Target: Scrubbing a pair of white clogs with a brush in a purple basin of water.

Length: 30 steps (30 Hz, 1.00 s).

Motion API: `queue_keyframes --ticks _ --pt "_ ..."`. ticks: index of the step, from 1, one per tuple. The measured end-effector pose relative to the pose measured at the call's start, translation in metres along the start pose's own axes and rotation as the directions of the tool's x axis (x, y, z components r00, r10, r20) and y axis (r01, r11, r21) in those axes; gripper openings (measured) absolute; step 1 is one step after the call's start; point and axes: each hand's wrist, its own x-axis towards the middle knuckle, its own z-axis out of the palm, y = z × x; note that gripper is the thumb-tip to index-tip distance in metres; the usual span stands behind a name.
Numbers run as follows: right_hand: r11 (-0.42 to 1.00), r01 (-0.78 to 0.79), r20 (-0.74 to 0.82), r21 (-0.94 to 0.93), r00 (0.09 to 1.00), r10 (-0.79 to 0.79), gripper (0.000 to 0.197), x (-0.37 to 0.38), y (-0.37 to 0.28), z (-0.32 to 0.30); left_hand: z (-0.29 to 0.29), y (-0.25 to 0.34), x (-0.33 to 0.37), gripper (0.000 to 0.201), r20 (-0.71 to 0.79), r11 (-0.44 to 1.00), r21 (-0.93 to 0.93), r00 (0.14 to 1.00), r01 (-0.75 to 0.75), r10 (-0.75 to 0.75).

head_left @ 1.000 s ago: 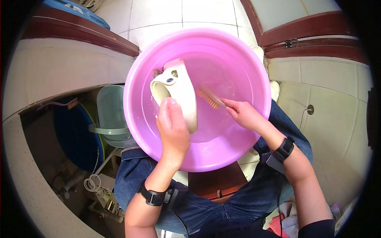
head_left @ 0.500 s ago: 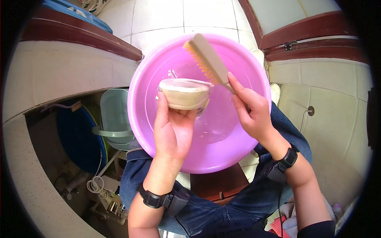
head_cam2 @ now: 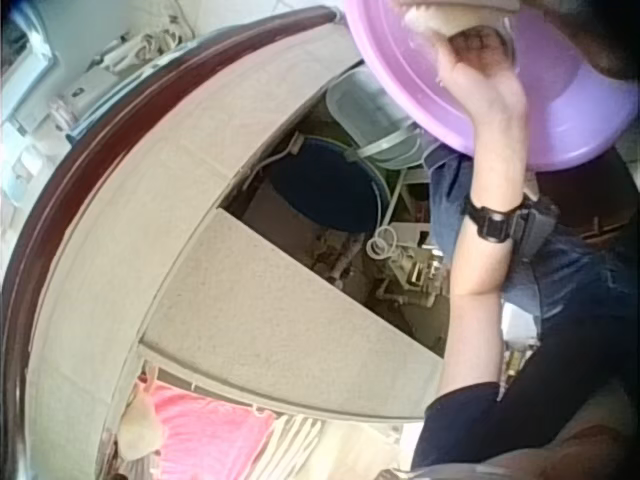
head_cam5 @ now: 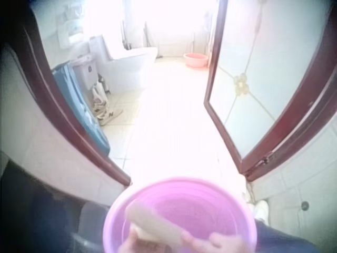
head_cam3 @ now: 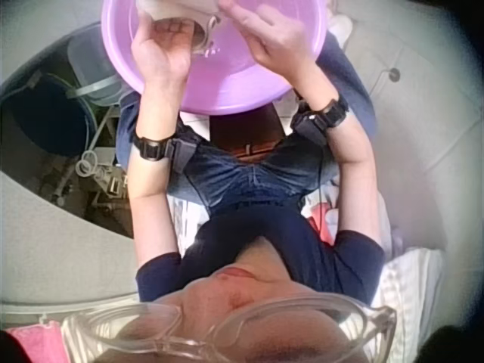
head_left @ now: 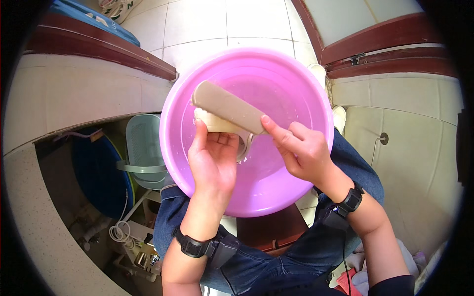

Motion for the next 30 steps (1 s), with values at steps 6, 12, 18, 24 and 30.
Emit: queue_keyframes --ticks 6,12,18,24,30 --pt "0.999 -0.041 0.033 -0.035 0.999 0.042 0.056 -0.002 -0.001 0.003 -0.006 0.004 0.007 0.03 -0.057 0.976 -0.207 0.995 0.073 -0.086" --pt "0.999 -0.048 0.03 -0.004 0.998 0.048 0.055 -0.002 -0.006 0.005 -0.005 0.005 0.004 0.029 -0.089 0.962 -0.266 0.992 0.067 -0.093" --pt "0.996 -0.087 0.092 0.024 0.992 0.085 0.051 0.0 -0.002 0.004 -0.009 0.005 0.01 0.032 -0.17 0.976 -0.216 0.984 0.02 -0.058" --pt "0.943 -0.299 0.139 -0.148 0.937 0.32 0.046 -0.009 0.034 0.017 -0.009 0.007 0.005 0.029 -0.181 0.981 -0.188 0.98 0.042 -0.077" --pt "0.737 -0.423 0.486 -0.528 0.561 0.67 0.042 -0.032 0.048 0.023 0.004 0.006 -0.002 0.03 -0.263 0.993 0.094 0.964 0.069 -0.042"
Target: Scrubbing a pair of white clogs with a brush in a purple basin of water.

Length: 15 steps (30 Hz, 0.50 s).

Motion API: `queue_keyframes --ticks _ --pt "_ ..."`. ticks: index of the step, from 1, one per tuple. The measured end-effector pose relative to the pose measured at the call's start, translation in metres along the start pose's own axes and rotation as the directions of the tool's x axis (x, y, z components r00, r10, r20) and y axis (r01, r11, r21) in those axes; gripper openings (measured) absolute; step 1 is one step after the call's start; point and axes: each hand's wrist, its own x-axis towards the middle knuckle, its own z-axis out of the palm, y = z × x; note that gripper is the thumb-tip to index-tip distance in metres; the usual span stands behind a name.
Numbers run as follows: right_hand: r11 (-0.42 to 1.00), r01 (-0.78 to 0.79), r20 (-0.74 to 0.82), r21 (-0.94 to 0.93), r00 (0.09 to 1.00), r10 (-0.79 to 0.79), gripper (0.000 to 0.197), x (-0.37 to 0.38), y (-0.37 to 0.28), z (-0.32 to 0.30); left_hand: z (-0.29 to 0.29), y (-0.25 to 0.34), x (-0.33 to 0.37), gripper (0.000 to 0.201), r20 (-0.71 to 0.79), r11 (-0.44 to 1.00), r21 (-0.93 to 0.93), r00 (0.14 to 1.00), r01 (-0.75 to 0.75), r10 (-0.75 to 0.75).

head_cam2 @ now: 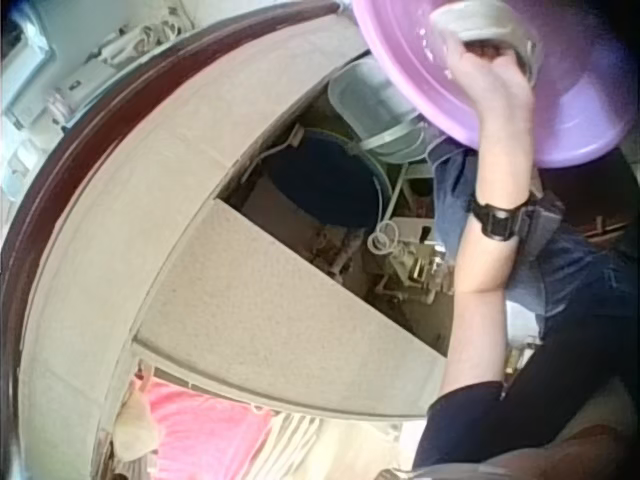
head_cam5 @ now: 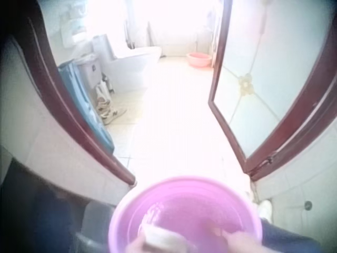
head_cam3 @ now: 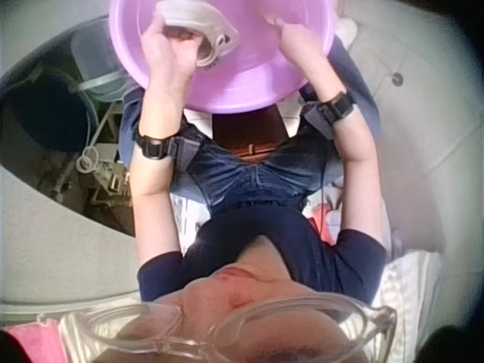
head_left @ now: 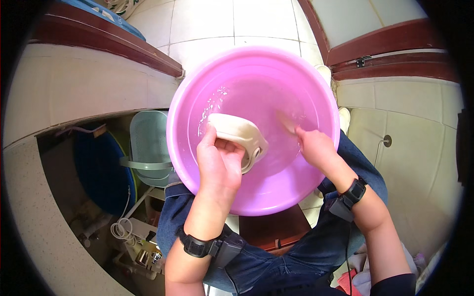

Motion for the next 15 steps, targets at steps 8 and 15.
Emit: queue_keyframes --ticks 8,15 --pt "0.95 0.166 -0.151 0.263 0.98 -0.13 0.038 -0.009 -0.021 -0.025 -0.01 -0.001 0.013 0.03 -0.017 0.994 0.105 0.999 -0.039 0.041" --pt "0.827 0.507 -0.5 0.244 0.796 -0.341 0.052 -0.042 -0.038 -0.053 -0.006 -0.015 0.015 0.026 0.048 0.985 0.174 0.999 -0.008 -0.001"
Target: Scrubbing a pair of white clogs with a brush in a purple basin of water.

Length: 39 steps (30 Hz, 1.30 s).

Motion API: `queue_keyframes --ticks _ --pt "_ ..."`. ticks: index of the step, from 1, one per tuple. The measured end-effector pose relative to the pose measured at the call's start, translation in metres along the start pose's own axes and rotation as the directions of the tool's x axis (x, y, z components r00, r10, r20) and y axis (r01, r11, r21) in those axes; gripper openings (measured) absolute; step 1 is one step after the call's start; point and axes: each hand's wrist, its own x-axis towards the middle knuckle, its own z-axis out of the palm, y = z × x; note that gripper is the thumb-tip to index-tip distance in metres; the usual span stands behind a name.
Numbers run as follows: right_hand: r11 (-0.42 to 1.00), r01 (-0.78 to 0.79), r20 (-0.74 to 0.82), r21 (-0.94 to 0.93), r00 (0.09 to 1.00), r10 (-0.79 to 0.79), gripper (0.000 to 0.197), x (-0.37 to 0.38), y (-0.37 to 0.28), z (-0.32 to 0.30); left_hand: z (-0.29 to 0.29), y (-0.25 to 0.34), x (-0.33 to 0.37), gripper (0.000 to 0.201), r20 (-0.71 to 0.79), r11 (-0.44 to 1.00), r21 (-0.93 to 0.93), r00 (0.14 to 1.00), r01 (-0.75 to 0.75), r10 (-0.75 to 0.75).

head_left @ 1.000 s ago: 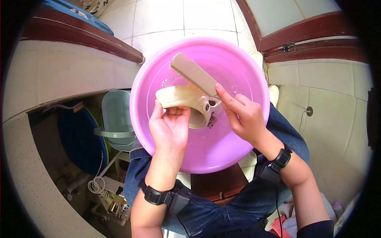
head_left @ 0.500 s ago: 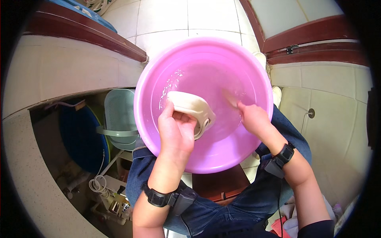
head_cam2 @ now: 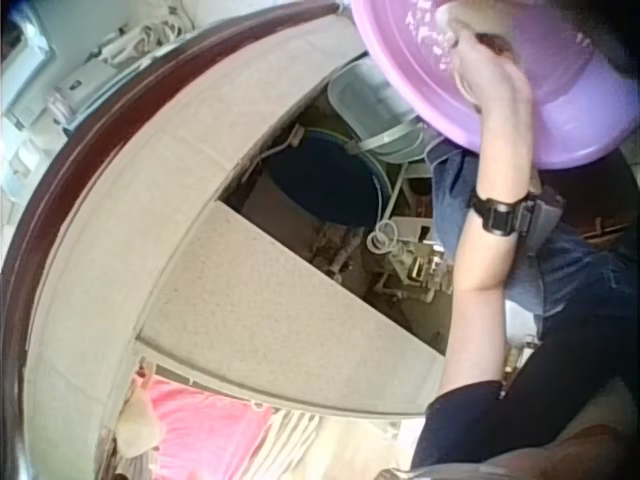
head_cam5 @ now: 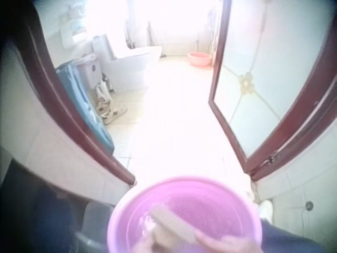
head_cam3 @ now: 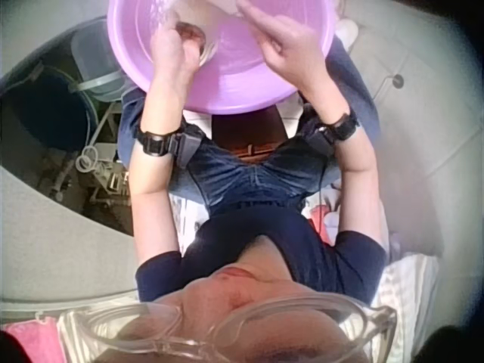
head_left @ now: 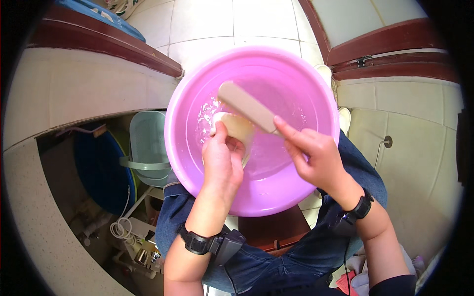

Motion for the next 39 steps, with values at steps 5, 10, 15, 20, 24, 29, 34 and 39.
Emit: queue_keyframes --ticks 5,10,15,20,24,29,34,39 --pt "0.993 -0.002 0.028 -0.12 1.0 0.006 0.053 -0.001 -0.016 0.005 0.004 -0.032 -0.002 0.026 0.085 0.979 0.201 0.996 -0.038 0.021" --pt "0.999 -0.049 0.061 0.006 0.997 0.048 0.051 -0.005 -0.004 -0.006 0.015 -0.027 0.012 0.019 -0.049 0.984 0.087 0.986 -0.157 0.162" --pt "0.998 -0.06 0.063 -0.002 0.996 0.06 0.049 -0.005 0.001 -0.008 0.008 -0.046 0.015 0.019 0.075 0.963 0.254 0.994 -0.09 0.073" --pt "0.987 -0.138 0.066 -0.086 0.987 0.144 0.039 0.002 0.023 0.006 -0.007 -0.1 -0.011 0.022 0.394 0.664 0.677 0.918 -0.318 0.038" --pt "0.965 -0.254 0.067 0.069 0.966 0.25 0.036 0.0 0.036 -0.004 0.001 -0.078 -0.014 0.025 0.486 0.289 0.834 0.874 -0.471 0.02" --pt "0.952 -0.264 -0.013 0.156 0.963 0.269 0.036 0.006 0.031 -0.016 -0.019 -0.057 -0.001 0.032 0.504 0.059 0.864 0.858 -0.501 -0.099" --pt "0.961 -0.232 -0.031 0.153 0.97 0.239 0.037 0.008 0.033 -0.011 -0.034 -0.042 0.006 0.04 0.364 -0.209 0.903 0.927 -0.376 -0.094" --pt "0.97 -0.211 -0.019 0.119 0.976 0.215 0.04 0.01 0.036 -0.011 -0.056 -0.036 0.022 0.04 0.231 -0.461 0.859 0.972 -0.223 -0.039"
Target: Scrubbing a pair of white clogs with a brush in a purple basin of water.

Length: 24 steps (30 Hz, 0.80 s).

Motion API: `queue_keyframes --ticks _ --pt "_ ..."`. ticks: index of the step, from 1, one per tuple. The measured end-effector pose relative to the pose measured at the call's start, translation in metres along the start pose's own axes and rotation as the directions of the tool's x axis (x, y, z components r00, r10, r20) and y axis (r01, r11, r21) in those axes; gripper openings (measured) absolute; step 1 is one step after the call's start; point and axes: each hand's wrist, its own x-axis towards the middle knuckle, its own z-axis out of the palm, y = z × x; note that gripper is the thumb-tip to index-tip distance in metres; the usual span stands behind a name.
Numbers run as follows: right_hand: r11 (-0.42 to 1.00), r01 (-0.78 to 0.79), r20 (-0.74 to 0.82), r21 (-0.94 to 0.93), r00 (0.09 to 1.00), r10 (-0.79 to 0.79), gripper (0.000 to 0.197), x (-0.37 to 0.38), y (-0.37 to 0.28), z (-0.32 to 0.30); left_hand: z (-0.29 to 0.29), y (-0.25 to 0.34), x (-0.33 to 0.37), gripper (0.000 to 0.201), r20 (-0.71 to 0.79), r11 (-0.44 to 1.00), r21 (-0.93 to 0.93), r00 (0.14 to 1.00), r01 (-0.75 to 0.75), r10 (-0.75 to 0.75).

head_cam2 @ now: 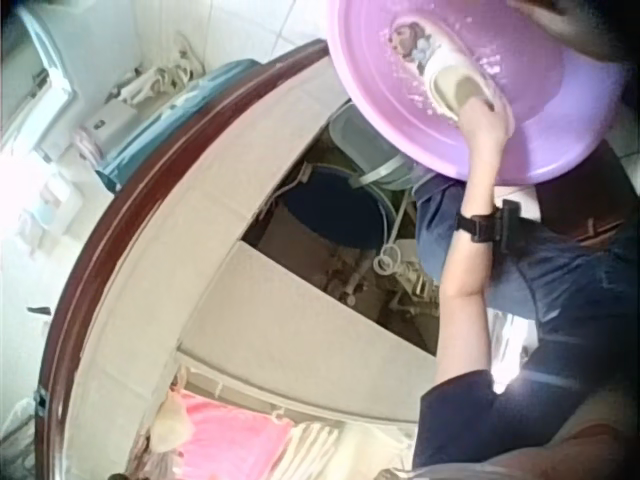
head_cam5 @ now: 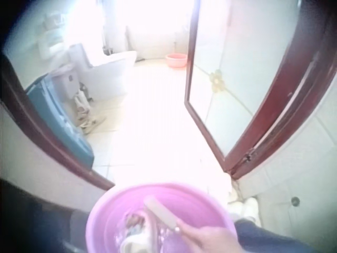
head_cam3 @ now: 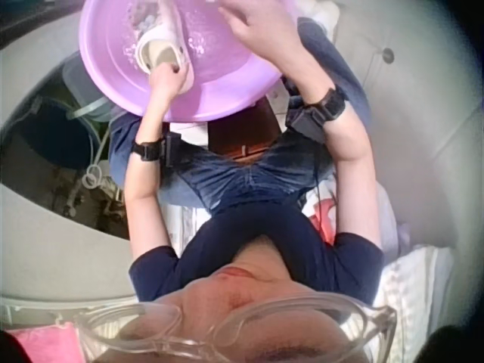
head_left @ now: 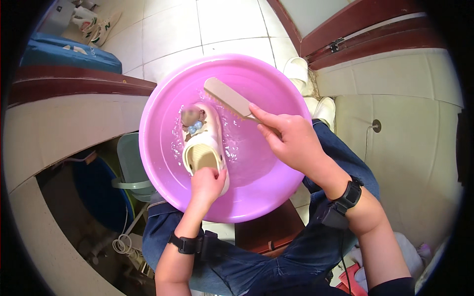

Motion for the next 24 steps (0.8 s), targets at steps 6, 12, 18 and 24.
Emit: queue_keyframes --ticks 6,12,18,24 --pt "1.0 0.023 -0.036 -0.002 0.999 -0.023 0.036 0.006 0.007 -0.001 0.012 -0.017 0.005 0.016 -0.32 0.99 -0.05 0.941 -0.131 0.108" --pt "0.999 -0.04 -0.027 -0.019 0.999 0.04 0.038 0.011 0.008 -0.005 0.004 -0.008 0.004 0.053 -0.343 0.99 -0.093 0.937 -0.106 0.068" --pt "0.997 -0.021 -0.007 -0.076 1.0 0.021 0.038 0.008 0.01 0.0 0.004 -0.009 0.014 0.059 -0.118 0.914 -0.395 0.983 0.086 -0.144" --pt "1.0 0.014 -0.045 -0.025 0.999 -0.015 0.033 0.007 0.012 -0.001 -0.006 0.004 0.017 0.041 0.114 0.243 -0.952 0.955 0.184 -0.275"
